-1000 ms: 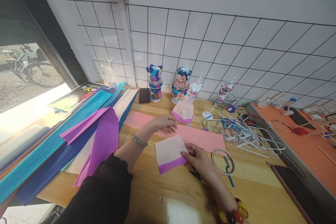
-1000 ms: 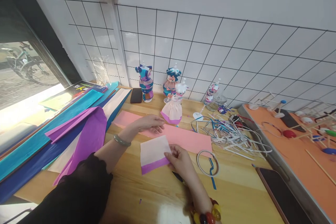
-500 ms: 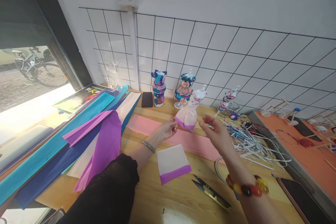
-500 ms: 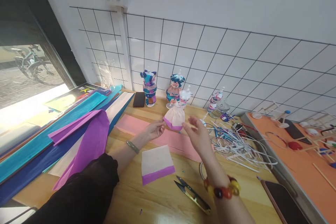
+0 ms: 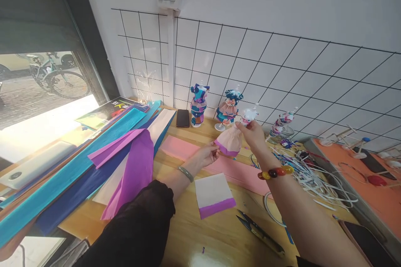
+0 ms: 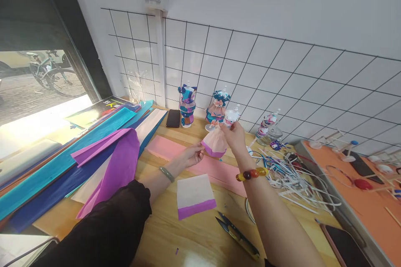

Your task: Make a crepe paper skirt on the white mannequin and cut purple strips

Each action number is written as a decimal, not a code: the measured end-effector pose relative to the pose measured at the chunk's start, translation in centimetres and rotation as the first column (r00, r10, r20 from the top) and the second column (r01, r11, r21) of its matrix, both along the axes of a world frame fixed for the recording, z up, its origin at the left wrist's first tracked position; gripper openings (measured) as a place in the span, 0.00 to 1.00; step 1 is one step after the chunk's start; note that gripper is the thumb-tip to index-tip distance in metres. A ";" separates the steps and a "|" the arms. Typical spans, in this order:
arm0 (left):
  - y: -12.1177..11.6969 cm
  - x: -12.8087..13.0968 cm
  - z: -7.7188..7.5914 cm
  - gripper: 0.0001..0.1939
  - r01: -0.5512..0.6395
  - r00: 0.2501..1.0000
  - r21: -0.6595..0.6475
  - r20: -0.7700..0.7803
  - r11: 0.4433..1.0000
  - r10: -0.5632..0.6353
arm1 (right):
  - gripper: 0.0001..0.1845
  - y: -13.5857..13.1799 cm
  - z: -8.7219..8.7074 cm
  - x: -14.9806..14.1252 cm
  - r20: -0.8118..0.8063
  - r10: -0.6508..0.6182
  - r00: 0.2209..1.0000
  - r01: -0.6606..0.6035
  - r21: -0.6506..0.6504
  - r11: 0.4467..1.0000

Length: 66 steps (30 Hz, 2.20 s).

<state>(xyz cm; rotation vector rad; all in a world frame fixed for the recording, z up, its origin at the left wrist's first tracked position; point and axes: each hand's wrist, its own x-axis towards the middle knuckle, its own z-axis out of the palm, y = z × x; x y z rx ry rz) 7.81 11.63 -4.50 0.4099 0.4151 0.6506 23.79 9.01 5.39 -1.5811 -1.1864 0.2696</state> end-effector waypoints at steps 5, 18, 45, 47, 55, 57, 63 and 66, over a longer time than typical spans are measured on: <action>0.1 -0.3 0.8 0.08 0.003 0.999 0.018 0.045 1.000 -0.003 | 0.20 -0.4 1.0 0.7 -0.011 -0.073 0.997 0.073 0.039 0.997; 0.0 -1.4 2.5 0.13 -0.010 0.988 0.125 0.153 0.992 -0.010 | 0.20 -2.2 2.0 2.1 -0.024 -0.218 0.976 0.219 0.109 0.969; -0.3 -1.3 2.5 0.27 0.017 0.999 0.248 -0.044 0.969 -0.006 | 0.21 -1.0 0.4 3.0 0.017 -0.344 0.939 0.341 0.097 0.935; -0.1 -1.4 2.3 0.26 -0.012 0.998 0.230 -0.065 0.973 0.028 | 0.20 -1.0 0.5 2.9 0.030 -0.357 0.934 0.352 0.099 0.931; 0.7 -1.5 1.1 0.21 -0.191 0.943 0.230 -0.228 0.954 0.244 | 0.21 -0.1 -0.2 2.4 0.093 -0.342 0.935 0.328 0.135 0.935; 0.8 -1.5 0.9 0.22 -0.212 0.918 0.267 -0.277 0.940 0.285 | 0.21 0.1 -0.7 2.2 0.107 -0.327 0.939 0.314 0.128 0.941; 1.1 -1.2 0.3 0.25 -0.190 0.850 0.408 -0.387 0.893 0.357 | 0.21 0.5 -1.3 1.4 0.136 -0.250 0.959 0.240 0.087 0.967; 1.3 -0.9 -0.1 0.25 -0.148 0.825 0.473 -0.425 0.868 0.372 | 0.21 0.5 -1.4 1.3 0.144 -0.214 0.966 0.206 0.070 0.976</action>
